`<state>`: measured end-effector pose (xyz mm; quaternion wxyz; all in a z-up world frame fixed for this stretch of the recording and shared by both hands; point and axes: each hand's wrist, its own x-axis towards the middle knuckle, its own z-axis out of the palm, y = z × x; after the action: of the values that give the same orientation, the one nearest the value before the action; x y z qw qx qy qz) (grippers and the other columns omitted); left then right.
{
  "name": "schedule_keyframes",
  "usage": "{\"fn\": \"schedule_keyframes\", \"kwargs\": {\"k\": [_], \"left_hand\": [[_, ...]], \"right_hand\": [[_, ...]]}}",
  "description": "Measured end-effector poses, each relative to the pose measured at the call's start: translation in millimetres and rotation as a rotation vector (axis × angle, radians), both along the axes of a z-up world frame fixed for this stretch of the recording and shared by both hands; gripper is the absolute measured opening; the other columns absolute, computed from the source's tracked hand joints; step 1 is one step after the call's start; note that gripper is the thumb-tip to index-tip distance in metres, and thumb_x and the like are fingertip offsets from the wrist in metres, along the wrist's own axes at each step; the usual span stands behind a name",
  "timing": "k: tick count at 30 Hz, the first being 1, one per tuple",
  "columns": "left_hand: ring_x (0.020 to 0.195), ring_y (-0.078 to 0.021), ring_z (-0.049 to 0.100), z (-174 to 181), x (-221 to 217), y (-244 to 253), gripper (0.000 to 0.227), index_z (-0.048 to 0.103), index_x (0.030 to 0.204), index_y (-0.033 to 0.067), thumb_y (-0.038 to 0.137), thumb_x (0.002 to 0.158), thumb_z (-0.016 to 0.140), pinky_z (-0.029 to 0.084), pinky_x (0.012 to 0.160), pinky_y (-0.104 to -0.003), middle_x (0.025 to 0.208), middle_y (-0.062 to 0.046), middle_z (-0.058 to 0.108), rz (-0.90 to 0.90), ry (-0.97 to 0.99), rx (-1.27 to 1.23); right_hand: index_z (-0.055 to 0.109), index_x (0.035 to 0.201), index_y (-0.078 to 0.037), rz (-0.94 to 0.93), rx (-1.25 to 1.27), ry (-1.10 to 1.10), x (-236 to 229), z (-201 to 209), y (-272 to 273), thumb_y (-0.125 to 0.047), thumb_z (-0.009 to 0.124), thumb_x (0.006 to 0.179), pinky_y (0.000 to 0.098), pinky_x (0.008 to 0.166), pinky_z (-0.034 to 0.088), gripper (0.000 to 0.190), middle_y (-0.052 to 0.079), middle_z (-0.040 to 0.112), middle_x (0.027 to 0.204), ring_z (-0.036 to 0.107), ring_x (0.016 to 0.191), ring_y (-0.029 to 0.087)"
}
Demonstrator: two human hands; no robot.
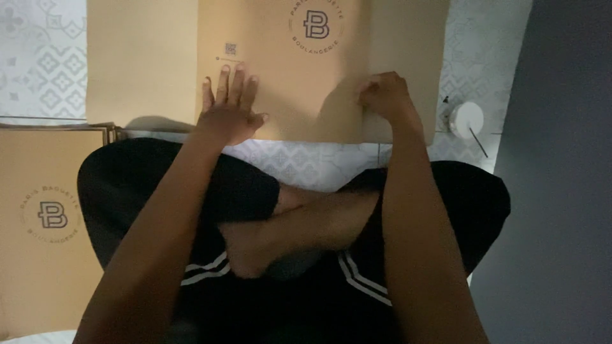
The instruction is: The person applies a white substance from a small container onto a piece of brown packaging material using a swab, while sitting cross-legged on the floor next to a stack of flattened cardboard boxes.
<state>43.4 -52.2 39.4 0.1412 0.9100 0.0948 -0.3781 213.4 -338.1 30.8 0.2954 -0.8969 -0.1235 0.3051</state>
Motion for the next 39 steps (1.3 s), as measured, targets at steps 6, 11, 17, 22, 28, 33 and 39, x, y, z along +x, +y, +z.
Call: {"fn": "schedule_keyframes", "kwargs": {"k": [6,11,17,22,28,33,39], "left_hand": [[0.155,-0.0279,-0.030,-13,-1,1,0.088,-0.016,0.165,0.0223,0.063,0.099,0.025,-0.018,0.122,-0.058,0.169,-0.003,-0.031,0.015,-0.013,0.017],[0.155,-0.0311,-0.029,-23,-3,2,0.090,-0.016,0.165,0.0193,0.066,0.099,0.024,-0.015,0.122,-0.060,0.169,-0.007,-0.031,-0.019,-0.051,0.026],[0.154,-0.0290,-0.031,1,2,-5,0.088,-0.013,0.165,0.0199,0.063,0.099,0.025,-0.017,0.122,-0.057,0.169,-0.005,-0.032,0.023,0.003,0.017],[0.155,-0.0317,-0.026,-7,-1,-2,0.089,-0.010,0.166,0.0183,0.064,0.097,0.025,-0.014,0.122,-0.058,0.170,-0.007,-0.027,0.015,-0.055,0.016],[0.156,-0.0339,-0.021,-9,-4,-4,0.092,-0.005,0.166,0.0158,0.066,0.096,0.027,-0.009,0.123,-0.061,0.170,-0.011,-0.023,-0.006,-0.119,0.034],[0.155,-0.0344,-0.024,-19,-5,1,0.094,-0.009,0.166,0.0151,0.069,0.096,0.026,-0.008,0.122,-0.062,0.169,-0.011,-0.026,-0.026,-0.134,0.021],[0.156,-0.0367,-0.020,-20,-6,0,0.092,-0.001,0.166,0.0143,0.065,0.095,0.027,-0.009,0.122,-0.063,0.170,-0.012,-0.022,0.007,-0.145,-0.022]], "right_hand": [[0.072,0.077,-0.018,-0.184,-0.171,0.134,-3,-15,-1,-0.006,0.066,0.083,0.0216,0.066,0.054,0.015,-0.005,0.076,0.092,0.068,0.083,0.008],[0.071,0.070,-0.014,0.132,-0.158,-0.107,-1,-32,-19,-0.021,0.069,0.084,0.0361,0.068,0.050,0.015,0.002,0.077,0.087,0.070,0.080,0.020],[0.060,0.065,-0.018,-0.069,0.008,0.043,-15,-4,-12,-0.006,0.064,0.092,0.0243,0.059,0.044,0.030,-0.005,0.067,0.078,0.058,0.071,0.008],[0.077,0.079,-0.017,0.074,-0.135,0.035,-4,-29,-22,-0.007,0.068,0.090,0.0269,0.066,0.053,0.018,-0.002,0.076,0.090,0.067,0.079,0.012],[0.075,0.082,-0.010,0.050,-0.232,0.141,-22,-7,-23,-0.015,0.072,0.086,0.0309,0.063,0.055,0.007,0.005,0.075,0.090,0.069,0.082,0.017],[0.048,0.078,-0.018,0.057,-0.374,0.158,-28,-9,-24,-0.015,0.071,0.092,0.0284,0.050,0.035,0.027,-0.003,0.048,0.072,0.044,0.062,0.010],[0.059,0.094,-0.008,0.093,-0.346,0.197,-42,-24,-39,-0.010,0.077,0.080,0.0318,0.053,0.048,0.023,0.006,0.064,0.087,0.060,0.073,0.017]]}}
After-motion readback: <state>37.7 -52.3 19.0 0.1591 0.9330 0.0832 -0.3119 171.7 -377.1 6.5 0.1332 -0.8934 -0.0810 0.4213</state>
